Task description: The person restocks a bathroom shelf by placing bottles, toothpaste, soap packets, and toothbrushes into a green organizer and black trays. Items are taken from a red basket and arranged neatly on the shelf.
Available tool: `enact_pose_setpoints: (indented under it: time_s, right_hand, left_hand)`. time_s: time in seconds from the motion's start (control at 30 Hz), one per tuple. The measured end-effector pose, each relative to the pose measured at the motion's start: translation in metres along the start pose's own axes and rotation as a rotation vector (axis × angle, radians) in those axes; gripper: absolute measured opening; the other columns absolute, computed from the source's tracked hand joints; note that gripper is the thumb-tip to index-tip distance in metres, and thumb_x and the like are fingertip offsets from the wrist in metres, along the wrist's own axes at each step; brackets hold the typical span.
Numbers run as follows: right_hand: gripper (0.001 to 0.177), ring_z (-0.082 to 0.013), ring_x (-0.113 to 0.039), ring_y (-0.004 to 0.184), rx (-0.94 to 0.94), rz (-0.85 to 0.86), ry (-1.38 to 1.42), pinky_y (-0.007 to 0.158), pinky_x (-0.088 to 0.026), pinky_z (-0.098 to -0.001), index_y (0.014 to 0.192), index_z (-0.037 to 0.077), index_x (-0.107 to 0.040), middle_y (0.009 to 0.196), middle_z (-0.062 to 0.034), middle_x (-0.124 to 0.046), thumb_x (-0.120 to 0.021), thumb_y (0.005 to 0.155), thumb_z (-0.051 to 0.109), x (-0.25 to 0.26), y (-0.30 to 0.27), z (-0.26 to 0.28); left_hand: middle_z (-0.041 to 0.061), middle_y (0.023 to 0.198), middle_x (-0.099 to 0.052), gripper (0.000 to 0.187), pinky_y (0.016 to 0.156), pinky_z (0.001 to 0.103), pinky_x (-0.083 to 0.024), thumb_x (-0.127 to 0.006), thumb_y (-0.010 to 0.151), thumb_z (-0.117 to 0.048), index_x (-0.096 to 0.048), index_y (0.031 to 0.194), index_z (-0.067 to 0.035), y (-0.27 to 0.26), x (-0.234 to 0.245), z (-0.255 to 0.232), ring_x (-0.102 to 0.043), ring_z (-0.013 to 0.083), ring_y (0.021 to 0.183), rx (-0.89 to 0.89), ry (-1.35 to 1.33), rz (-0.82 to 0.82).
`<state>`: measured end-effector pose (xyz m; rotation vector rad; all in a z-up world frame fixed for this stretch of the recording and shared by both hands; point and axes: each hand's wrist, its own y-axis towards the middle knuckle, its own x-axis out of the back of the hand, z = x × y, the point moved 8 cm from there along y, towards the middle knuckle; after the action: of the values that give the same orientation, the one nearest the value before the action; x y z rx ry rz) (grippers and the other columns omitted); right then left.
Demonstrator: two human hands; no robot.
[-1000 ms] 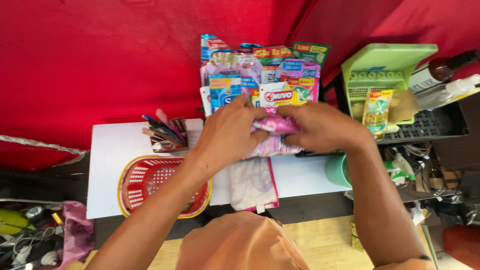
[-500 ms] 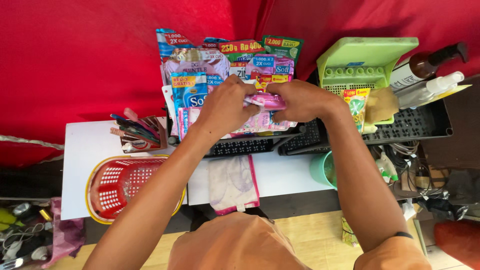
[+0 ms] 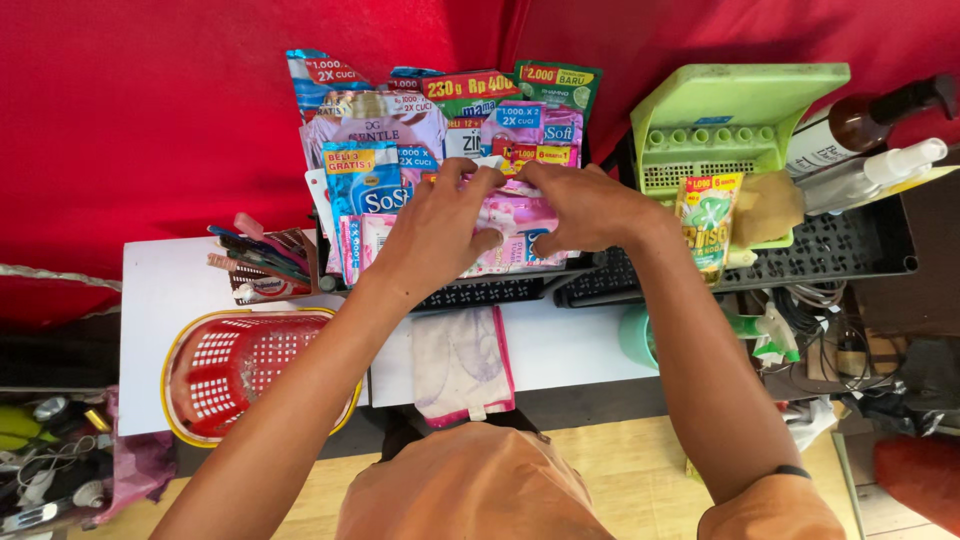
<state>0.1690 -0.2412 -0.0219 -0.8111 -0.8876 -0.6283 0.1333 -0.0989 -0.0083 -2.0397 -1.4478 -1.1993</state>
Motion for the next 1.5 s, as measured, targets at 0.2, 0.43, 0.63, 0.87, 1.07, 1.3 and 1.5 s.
enact_pose_setpoints:
  time_s: [0.2, 0.43, 0.63, 0.87, 1.07, 1.3, 1.5]
  right_hand:
    - [0.103, -0.0354, -0.043, 0.137, -0.039, -0.057, 0.034, 0.109, -0.031, -0.0531, 0.149, 0.011, -0.04, 0.147, -0.0176, -0.048, -0.09, 0.061, 0.028, -0.006, -0.008, -0.003]
    - [0.103, -0.0359, -0.042, 0.138, 0.034, -0.166, 0.008, 0.114, -0.028, -0.0506, 0.152, 0.01, -0.039, 0.145, -0.0181, -0.049, -0.087, 0.065, 0.036, -0.014, -0.02, 0.0]
    - [0.105, -0.0371, -0.039, 0.14, 0.017, -0.276, 0.025, 0.115, -0.023, -0.0531, 0.153, 0.008, -0.037, 0.147, -0.02, -0.046, -0.088, 0.066, 0.039, -0.019, -0.024, 0.0]
    - [0.1, -0.0354, -0.04, 0.139, 0.005, -0.313, -0.007, 0.116, -0.023, -0.0538, 0.149, 0.01, -0.043, 0.147, -0.0181, -0.047, -0.088, 0.065, 0.04, -0.023, -0.026, 0.001]
    - [0.099, -0.0347, -0.04, 0.139, 0.054, -0.365, -0.005, 0.115, -0.021, -0.055, 0.147, 0.009, -0.045, 0.146, -0.0178, -0.049, -0.088, 0.064, 0.041, -0.019, -0.029, 0.005]
    - [0.094, -0.034, -0.043, 0.136, 0.017, -0.375, 0.004, 0.115, -0.022, -0.0529, 0.145, 0.011, -0.048, 0.143, -0.015, -0.052, -0.087, 0.066, 0.042, -0.021, -0.029, 0.006]
    - [0.09, -0.0368, -0.042, 0.134, 0.005, -0.383, 0.025, 0.113, -0.021, -0.0537, 0.144, 0.01, -0.051, 0.14, -0.0171, -0.053, -0.084, 0.071, 0.051, -0.023, -0.027, 0.002]
  left_hand:
    - [0.028, 0.137, -0.052, 0.08, 0.097, 0.057, -0.044, -0.082, 0.077, -0.036, -0.052, 0.143, -0.003, -0.004, 0.001, -0.002, -0.055, 0.0536, 0.112, -0.099, 0.155, -0.072]
    - [0.021, 0.128, -0.06, 0.099, 0.092, 0.054, -0.043, -0.09, 0.059, -0.052, -0.055, 0.138, -0.005, -0.002, 0.001, 0.002, -0.054, 0.0477, 0.103, -0.071, 0.232, -0.01]
    - [0.018, 0.127, -0.061, 0.095, 0.095, 0.054, -0.042, -0.091, 0.058, -0.049, -0.058, 0.137, -0.008, 0.002, -0.005, 0.008, -0.055, 0.0448, 0.103, -0.057, 0.252, 0.024]
    - [0.017, 0.127, -0.061, 0.095, 0.097, 0.054, -0.042, -0.09, 0.059, -0.053, -0.059, 0.138, -0.01, 0.002, -0.003, 0.011, -0.056, 0.0446, 0.105, -0.074, 0.259, 0.036]
    - [0.015, 0.127, -0.062, 0.107, 0.095, 0.054, -0.041, -0.092, 0.047, -0.055, -0.058, 0.137, -0.01, 0.005, -0.002, 0.013, -0.057, 0.0433, 0.104, -0.071, 0.282, 0.098]
    - [0.013, 0.125, -0.063, 0.097, 0.096, 0.052, -0.041, -0.092, 0.047, -0.05, -0.064, 0.13, -0.01, 0.005, -0.005, 0.016, -0.058, 0.0423, 0.105, -0.094, 0.308, 0.064]
    - [0.013, 0.124, -0.063, 0.096, 0.094, 0.052, -0.042, -0.092, 0.049, -0.052, -0.064, 0.13, -0.009, 0.005, -0.005, 0.017, -0.058, 0.0416, 0.101, -0.113, 0.28, 0.046]
